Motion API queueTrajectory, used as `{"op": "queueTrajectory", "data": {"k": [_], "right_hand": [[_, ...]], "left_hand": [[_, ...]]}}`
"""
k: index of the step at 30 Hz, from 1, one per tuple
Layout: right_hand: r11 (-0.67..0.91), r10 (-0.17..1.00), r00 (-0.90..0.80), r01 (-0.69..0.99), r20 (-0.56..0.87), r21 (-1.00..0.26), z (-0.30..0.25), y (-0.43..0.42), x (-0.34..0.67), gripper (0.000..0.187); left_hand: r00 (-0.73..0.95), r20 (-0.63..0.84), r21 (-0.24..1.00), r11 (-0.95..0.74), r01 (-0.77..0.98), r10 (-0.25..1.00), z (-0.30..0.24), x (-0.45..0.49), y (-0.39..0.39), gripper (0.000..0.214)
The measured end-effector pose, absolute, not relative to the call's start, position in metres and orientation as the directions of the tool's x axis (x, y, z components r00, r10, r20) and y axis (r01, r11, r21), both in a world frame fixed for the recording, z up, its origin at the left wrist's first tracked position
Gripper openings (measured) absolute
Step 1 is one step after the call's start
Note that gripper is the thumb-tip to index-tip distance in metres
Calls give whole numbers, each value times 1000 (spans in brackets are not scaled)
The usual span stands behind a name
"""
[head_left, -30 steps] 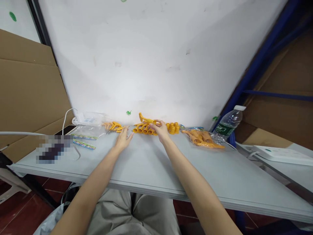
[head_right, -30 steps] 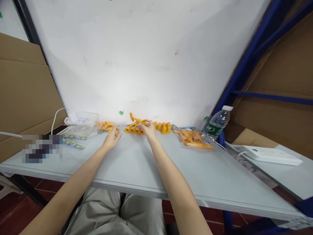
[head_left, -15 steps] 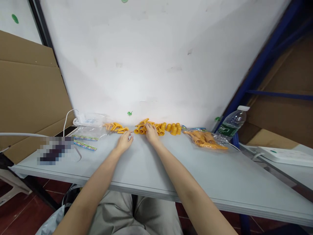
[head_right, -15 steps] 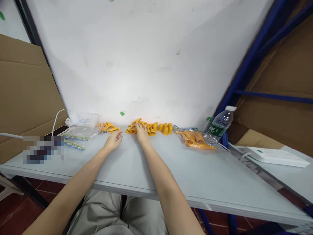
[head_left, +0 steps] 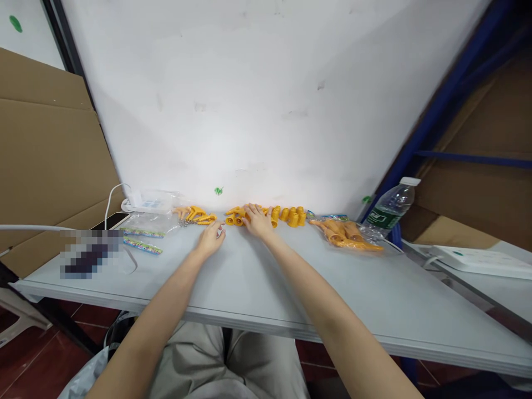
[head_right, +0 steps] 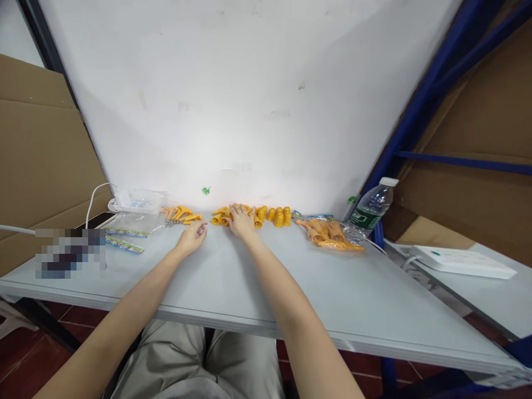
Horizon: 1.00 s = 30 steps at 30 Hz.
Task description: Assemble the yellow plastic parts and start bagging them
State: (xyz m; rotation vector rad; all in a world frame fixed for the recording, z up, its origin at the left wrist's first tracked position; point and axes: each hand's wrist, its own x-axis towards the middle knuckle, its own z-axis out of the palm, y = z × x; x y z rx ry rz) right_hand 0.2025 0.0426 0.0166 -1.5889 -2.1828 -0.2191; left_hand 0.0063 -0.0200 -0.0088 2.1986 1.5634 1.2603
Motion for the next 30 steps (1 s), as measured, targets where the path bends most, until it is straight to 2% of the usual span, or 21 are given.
{"op": "queueTrajectory", "data": {"k": [4, 7, 14, 20, 24, 27, 30], "right_hand": [[184, 889, -66, 957, 453, -222, 31, 48, 230, 52], [39, 921, 69, 963, 383, -267, 33, 54, 255, 52], [-15, 987, 48, 976, 152, -215, 19, 72, 283, 55], [-74, 994, 89, 971, 56, -228, 18, 79, 276, 61], [-85, 992, 104, 970, 71, -229, 19, 77, 274, 60], [-79, 982, 120, 963, 145, -259, 19, 72, 276, 57], [-66, 969, 127, 959, 210, -276, 16, 68, 279, 55]], "left_hand": [[115, 521, 556, -439, 706, 846, -9, 6, -19, 27], [124, 514, 555, -439, 707, 849, -9, 7, -19, 26], [124, 493, 560, -423, 712, 861, -9, 7, -19, 26], [131, 497, 533, -421, 734, 858, -11, 7, -18, 21], [26, 535, 515, -351, 782, 844, -15, 0, -8, 18], [-116, 562, 512, -234, 827, 819, -20, -10, 5, 16], [-219, 497, 524, -89, 847, 840, -23, -19, 20, 19]]}}
